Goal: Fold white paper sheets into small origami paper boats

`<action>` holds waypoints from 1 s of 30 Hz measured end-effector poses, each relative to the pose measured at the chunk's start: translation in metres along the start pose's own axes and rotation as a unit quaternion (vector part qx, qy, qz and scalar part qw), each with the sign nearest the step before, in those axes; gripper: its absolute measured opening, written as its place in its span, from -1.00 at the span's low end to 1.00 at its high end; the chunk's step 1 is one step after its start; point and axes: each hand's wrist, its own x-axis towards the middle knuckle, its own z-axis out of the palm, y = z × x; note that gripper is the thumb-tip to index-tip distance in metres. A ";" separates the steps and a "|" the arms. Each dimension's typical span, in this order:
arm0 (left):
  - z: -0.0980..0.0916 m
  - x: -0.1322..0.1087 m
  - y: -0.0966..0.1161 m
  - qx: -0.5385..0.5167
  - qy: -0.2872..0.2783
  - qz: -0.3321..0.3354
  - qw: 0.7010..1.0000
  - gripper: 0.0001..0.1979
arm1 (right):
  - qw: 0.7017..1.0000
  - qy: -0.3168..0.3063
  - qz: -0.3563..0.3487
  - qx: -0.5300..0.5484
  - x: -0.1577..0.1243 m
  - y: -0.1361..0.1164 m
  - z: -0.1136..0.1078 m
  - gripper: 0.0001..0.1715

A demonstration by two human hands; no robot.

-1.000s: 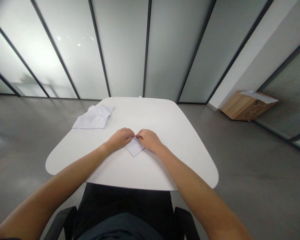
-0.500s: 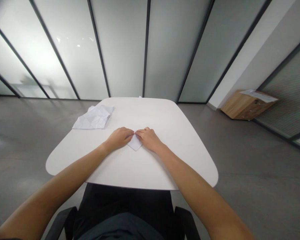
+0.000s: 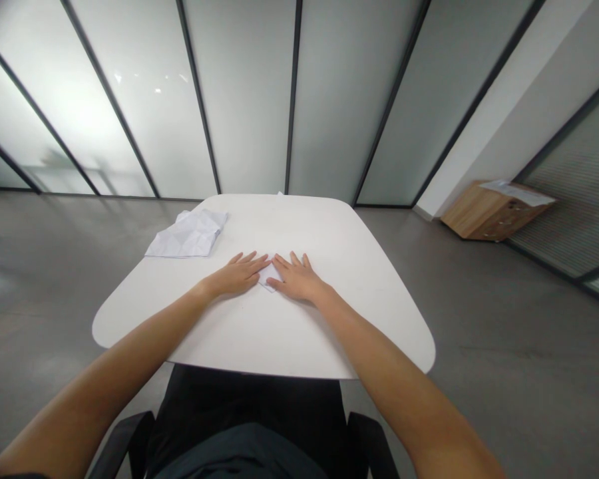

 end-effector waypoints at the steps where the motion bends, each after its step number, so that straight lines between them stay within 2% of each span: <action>1: 0.000 0.000 -0.001 -0.002 -0.005 -0.001 1.000 -0.41 | 1.000 -0.002 0.001 0.000 0.000 -0.001 -0.001 -0.01; 10: -0.006 -0.004 -0.008 -0.013 -0.028 -0.020 0.999 -0.45 | 1.000 -0.013 -0.003 0.006 -0.003 0.005 -0.006 -0.03; 18: -0.012 -0.005 -0.004 -0.017 -0.031 -0.029 0.999 -0.43 | 1.000 -0.014 0.010 -0.006 -0.014 0.013 -0.004 0.03; 27: -0.009 -0.006 -0.003 -0.019 -0.013 -0.030 0.999 -0.40 | 0.998 -0.036 0.042 -0.010 -0.020 0.015 -0.011 0.06; 30: -0.009 -0.006 -0.001 -0.003 0.027 -0.008 1.000 -0.43 | 0.999 -0.027 0.034 0.000 -0.019 0.015 -0.012 -0.06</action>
